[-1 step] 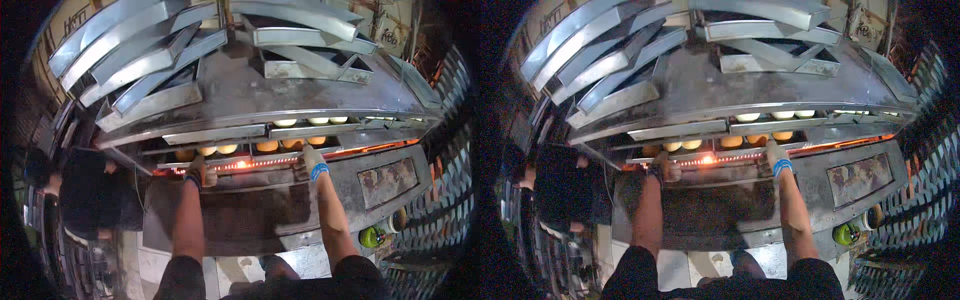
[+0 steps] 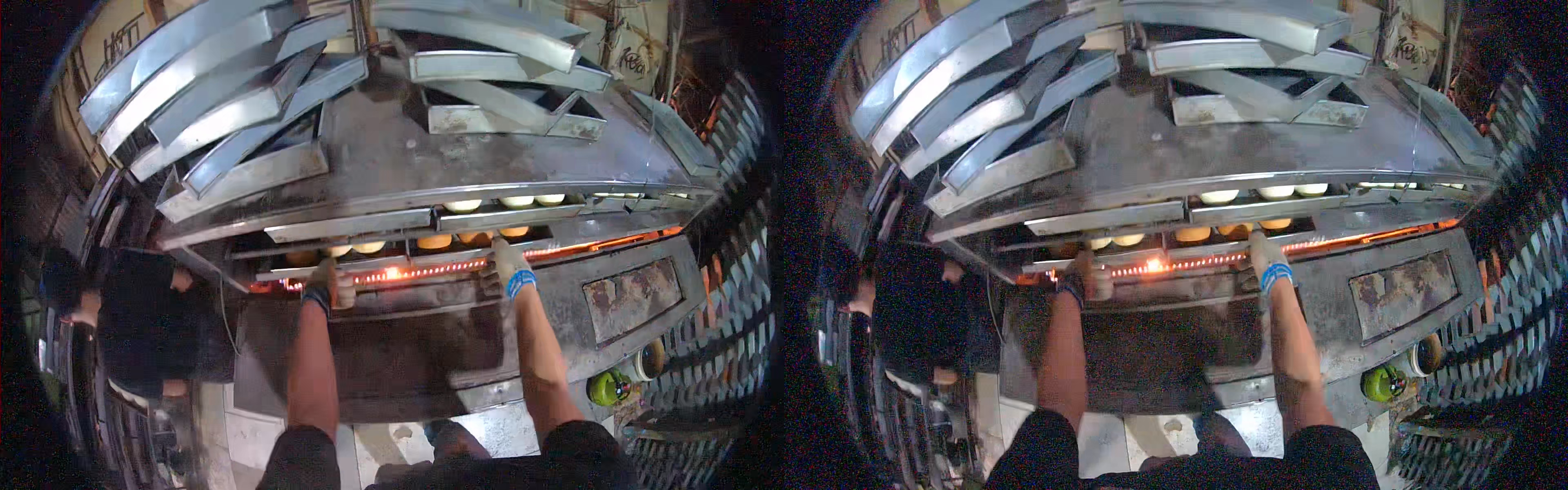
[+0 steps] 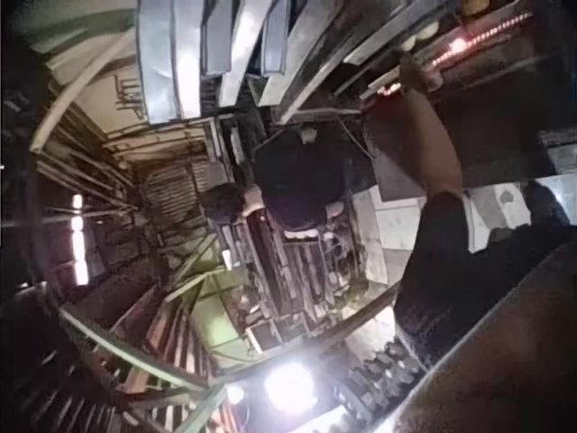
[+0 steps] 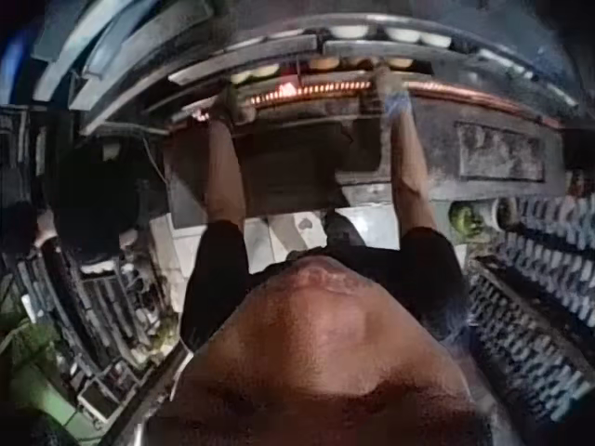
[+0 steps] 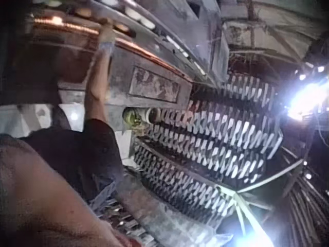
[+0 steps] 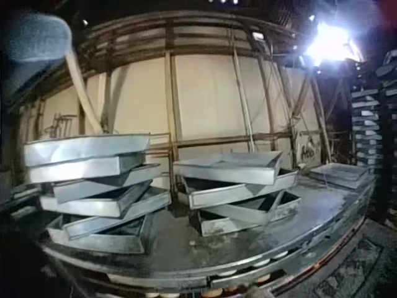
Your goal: The person removes baking trays with baked bread from an industrial oven, loads trays with unbaked dough into the oven, and carries the baked bread across the room.
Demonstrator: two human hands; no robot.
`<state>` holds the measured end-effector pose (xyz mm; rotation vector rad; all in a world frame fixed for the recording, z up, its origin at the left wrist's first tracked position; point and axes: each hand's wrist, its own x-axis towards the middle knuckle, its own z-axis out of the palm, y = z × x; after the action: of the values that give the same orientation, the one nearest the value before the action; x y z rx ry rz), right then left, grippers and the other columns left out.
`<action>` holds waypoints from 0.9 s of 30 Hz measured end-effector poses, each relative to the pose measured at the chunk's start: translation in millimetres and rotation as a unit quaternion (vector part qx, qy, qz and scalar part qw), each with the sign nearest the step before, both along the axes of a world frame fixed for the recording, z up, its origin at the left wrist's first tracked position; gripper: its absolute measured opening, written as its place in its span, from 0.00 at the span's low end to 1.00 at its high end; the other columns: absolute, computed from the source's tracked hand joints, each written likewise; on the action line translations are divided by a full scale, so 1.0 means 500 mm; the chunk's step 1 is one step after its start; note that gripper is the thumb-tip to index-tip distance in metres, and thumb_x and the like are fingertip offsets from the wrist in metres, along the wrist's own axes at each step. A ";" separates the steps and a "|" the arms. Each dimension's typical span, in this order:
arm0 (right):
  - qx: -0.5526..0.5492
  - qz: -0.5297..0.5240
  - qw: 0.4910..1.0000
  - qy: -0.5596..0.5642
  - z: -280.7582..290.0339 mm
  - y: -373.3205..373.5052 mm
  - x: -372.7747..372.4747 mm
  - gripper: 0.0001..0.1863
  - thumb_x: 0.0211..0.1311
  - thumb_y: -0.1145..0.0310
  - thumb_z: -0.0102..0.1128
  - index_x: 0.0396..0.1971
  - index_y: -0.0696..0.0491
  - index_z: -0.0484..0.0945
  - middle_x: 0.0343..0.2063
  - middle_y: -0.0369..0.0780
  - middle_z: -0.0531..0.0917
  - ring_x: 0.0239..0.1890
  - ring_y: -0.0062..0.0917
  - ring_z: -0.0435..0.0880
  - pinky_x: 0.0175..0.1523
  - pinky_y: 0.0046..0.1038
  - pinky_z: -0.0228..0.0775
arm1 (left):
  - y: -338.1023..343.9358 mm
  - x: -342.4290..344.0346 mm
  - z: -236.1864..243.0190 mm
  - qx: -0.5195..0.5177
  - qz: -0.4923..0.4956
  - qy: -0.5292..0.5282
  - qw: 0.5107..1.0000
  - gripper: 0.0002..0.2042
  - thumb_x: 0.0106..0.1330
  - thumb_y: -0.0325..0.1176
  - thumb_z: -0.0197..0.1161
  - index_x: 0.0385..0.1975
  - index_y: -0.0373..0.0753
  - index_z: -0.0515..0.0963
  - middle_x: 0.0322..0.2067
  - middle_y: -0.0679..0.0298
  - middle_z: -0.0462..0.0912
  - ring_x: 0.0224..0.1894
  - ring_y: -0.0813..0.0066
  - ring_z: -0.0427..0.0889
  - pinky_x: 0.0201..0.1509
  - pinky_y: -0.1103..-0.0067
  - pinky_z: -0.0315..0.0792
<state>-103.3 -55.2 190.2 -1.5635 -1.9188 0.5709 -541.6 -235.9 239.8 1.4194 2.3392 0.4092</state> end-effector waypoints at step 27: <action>-0.221 -0.154 0.758 0.594 0.147 -0.999 0.236 0.20 0.65 0.59 0.54 0.45 0.62 0.75 0.39 0.47 0.81 0.35 0.34 0.85 0.42 0.42 0.84 | -0.878 0.385 0.013 0.368 0.280 -0.498 0.734 0.14 0.69 0.35 0.57 0.48 0.35 0.75 0.40 0.63 0.76 0.45 0.65 0.77 0.50 0.61 0.78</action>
<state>14.8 -554.7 263.9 -1.1673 -0.5488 1.4771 -348.9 -675.1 246.4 0.3501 1.5843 1.8769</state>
